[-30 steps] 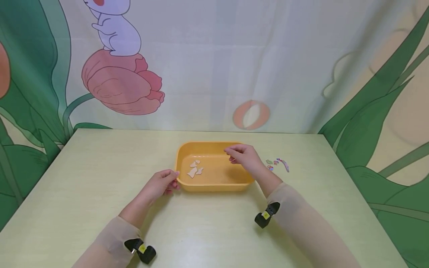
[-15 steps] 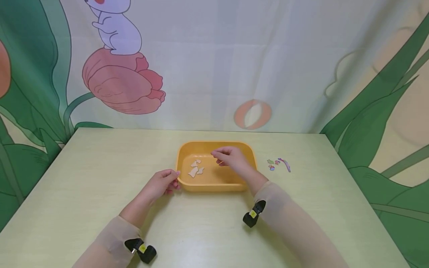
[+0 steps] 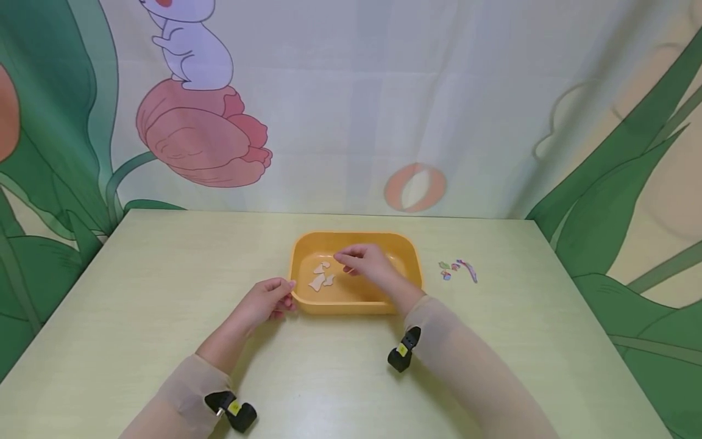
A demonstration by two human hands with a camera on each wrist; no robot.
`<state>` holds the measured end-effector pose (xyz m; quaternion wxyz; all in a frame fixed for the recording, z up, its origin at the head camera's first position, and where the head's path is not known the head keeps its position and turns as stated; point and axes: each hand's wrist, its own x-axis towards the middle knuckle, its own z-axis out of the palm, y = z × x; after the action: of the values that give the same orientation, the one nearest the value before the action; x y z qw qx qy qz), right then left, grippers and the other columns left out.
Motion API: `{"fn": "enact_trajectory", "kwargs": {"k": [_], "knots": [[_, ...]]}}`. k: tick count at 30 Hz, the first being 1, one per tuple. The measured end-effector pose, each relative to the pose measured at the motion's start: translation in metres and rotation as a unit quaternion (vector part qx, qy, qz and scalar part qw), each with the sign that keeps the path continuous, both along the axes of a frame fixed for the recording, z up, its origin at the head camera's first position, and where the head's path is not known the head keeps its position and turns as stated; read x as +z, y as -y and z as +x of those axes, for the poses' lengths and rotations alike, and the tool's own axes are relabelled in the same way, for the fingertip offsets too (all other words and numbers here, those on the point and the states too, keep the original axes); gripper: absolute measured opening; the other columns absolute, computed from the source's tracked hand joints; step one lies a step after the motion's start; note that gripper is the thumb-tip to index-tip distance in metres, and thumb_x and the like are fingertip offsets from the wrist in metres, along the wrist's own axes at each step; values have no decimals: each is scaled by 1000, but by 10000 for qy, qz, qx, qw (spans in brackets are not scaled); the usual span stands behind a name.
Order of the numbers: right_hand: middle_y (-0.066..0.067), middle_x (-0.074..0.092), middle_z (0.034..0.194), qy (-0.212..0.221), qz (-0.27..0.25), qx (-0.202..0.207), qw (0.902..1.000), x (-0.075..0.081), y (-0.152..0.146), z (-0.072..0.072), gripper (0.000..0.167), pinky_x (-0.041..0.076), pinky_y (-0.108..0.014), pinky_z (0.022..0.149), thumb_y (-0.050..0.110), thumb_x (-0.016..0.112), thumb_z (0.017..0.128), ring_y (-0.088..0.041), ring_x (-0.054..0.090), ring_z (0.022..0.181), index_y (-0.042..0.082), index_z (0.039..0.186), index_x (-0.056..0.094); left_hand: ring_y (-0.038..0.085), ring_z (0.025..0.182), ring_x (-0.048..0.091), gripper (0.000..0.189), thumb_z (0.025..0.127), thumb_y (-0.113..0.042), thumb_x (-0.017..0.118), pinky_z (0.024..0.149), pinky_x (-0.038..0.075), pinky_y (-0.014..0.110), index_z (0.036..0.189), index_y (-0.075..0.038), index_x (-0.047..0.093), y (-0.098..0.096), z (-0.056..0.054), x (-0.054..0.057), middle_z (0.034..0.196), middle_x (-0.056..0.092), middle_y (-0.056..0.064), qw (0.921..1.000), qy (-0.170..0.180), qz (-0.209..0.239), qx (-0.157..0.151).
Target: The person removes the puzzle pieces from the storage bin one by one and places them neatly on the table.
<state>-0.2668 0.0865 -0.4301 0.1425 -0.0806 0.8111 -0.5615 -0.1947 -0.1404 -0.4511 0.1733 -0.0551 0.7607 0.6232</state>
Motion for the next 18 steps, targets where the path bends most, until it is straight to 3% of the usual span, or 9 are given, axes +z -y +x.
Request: {"fn": "enact_trajectory", "kwargs": {"k": [6, 10, 13, 18], "knots": [[-6, 65, 91, -267, 522, 469, 9972, -8, 2, 1, 22, 49, -27, 69, 16, 68, 86, -22, 58, 77, 3, 103, 69, 19, 77, 63, 27, 97, -29, 50, 67, 46, 31, 81, -7, 53, -1, 0, 0, 72, 56, 2, 10000, -4, 30, 31], [-3, 65, 88, -613, 837, 889, 9906, -14, 2, 0, 19, 46, -24, 65, 12, 68, 85, -17, 55, 74, 3, 102, 69, 18, 76, 63, 27, 97, -29, 50, 66, 46, 31, 81, -8, 52, -2, 1, 2, 71, 55, 1, 10000, -28, 69, 7], [-2, 65, 86, -757, 925, 990, 9879, -20, 2, -2, 17, 45, -22, 61, 10, 68, 85, -13, 53, 70, 2, 100, 69, 17, 76, 63, 27, 97, -29, 50, 66, 46, 31, 81, -8, 52, -1, 1, 2, 71, 55, 1, 9999, -55, 86, -17], [-2, 63, 82, -640, 1061, 1032, 9869, -23, 2, -2, 19, 45, -22, 58, 8, 70, 83, -13, 51, 66, 3, 101, 69, 18, 76, 64, 26, 97, -29, 50, 65, 46, 30, 81, -8, 52, -1, 0, 0, 70, 53, 0, 9999, -83, 83, -19]]}}
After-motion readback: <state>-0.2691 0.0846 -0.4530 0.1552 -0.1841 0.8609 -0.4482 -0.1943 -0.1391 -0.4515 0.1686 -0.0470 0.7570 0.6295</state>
